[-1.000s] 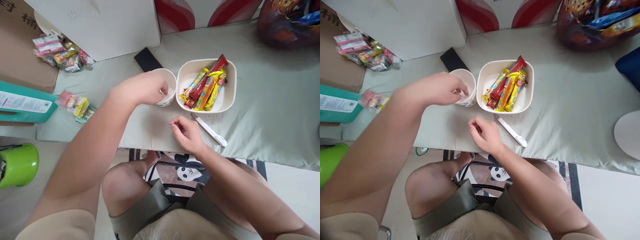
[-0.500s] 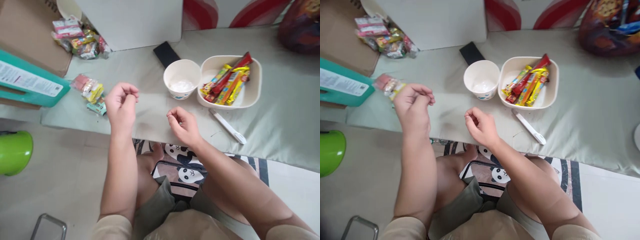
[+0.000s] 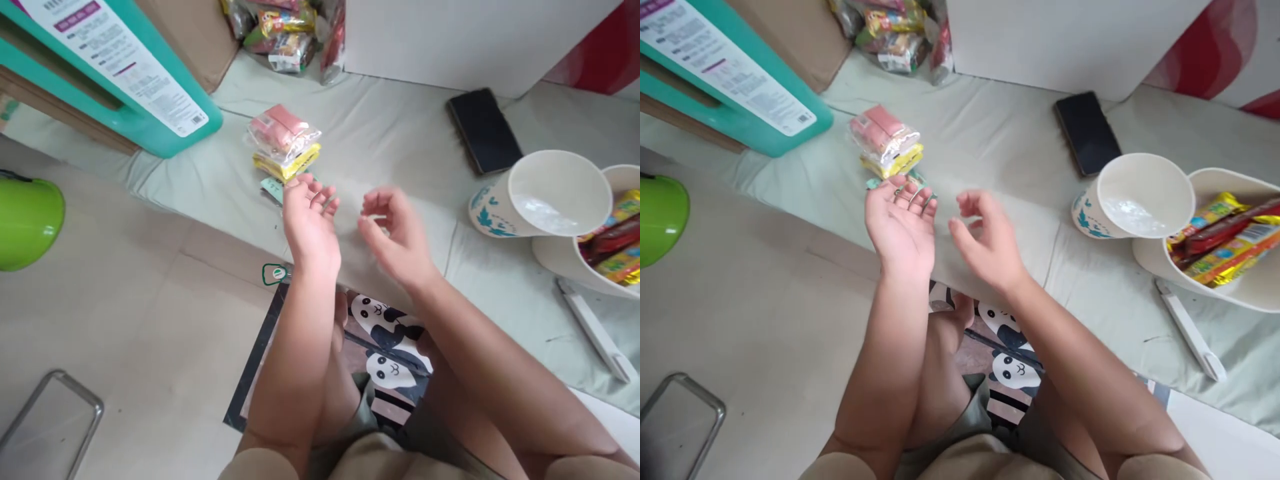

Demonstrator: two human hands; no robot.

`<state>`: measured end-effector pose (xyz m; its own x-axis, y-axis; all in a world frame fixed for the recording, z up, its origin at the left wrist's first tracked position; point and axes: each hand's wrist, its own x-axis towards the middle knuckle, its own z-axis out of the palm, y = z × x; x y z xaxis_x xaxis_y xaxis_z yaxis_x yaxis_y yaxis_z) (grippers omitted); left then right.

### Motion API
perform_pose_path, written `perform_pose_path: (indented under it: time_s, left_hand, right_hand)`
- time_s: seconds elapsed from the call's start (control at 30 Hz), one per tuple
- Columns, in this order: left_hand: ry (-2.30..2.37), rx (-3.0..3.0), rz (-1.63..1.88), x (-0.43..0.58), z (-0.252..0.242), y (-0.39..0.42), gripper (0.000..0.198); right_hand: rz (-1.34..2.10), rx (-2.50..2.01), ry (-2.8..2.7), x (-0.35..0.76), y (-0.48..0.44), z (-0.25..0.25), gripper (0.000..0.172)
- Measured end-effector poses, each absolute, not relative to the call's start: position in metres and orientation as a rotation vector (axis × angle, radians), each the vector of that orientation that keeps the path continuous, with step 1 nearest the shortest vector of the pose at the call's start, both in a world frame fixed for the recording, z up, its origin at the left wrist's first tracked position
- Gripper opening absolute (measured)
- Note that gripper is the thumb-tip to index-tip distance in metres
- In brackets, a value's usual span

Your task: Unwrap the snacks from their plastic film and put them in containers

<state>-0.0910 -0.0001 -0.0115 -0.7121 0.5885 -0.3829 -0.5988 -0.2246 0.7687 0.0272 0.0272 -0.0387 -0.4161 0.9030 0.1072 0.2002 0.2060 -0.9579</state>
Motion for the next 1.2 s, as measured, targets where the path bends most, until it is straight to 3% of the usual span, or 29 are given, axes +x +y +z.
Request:
perform_pose_path:
  time_s: [0.17,0.23,0.43,0.6,0.7,0.83,0.93,1.07,1.2]
  left_hand:
    - [1.155,-0.204,2.104,-0.106,-0.006,-0.001,0.019]
    - [1.136,-0.220,2.099,-0.111,-0.005,-0.003,0.021]
    - [1.239,-0.033,2.023,-0.119,-0.012,-0.011,0.026]
    - [1.312,0.278,1.804,-0.112,-0.018,-0.009,0.030]
    - [1.278,0.330,1.690,-0.095,-0.015,-0.003,0.027]
    - [1.192,0.466,1.532,-0.062,-0.015,0.001,0.015]
    - [0.994,0.619,1.354,-0.035,-0.021,-0.001,0.035]
    - [0.914,0.710,1.288,-0.004,-0.032,0.001,0.049]
    - [0.964,0.806,1.248,0.010,-0.041,0.007,0.056]
  right_hand:
    - [0.995,-0.982,-2.104,-0.050,0.079,-0.008,0.065]
    - [0.953,-0.942,-2.273,-0.077,0.091,-0.002,0.071]
    - [0.866,-1.132,-2.171,-0.092,0.093,-0.007,0.039]
    - [1.297,-1.307,-1.458,-0.050,0.091,-0.002,0.021]
    - [1.530,-1.372,-1.098,-0.006,0.078,0.005,0.032]
    - [1.747,-1.293,-1.014,0.066,0.040,0.004,0.047]
    - [1.826,-1.146,-1.118,0.109,0.013,-0.011,0.048]
    - [1.686,-1.175,-1.253,0.148,-0.006,-0.034,0.051]
    - [1.206,-1.285,-1.664,0.190,-0.010,-0.034,0.035]
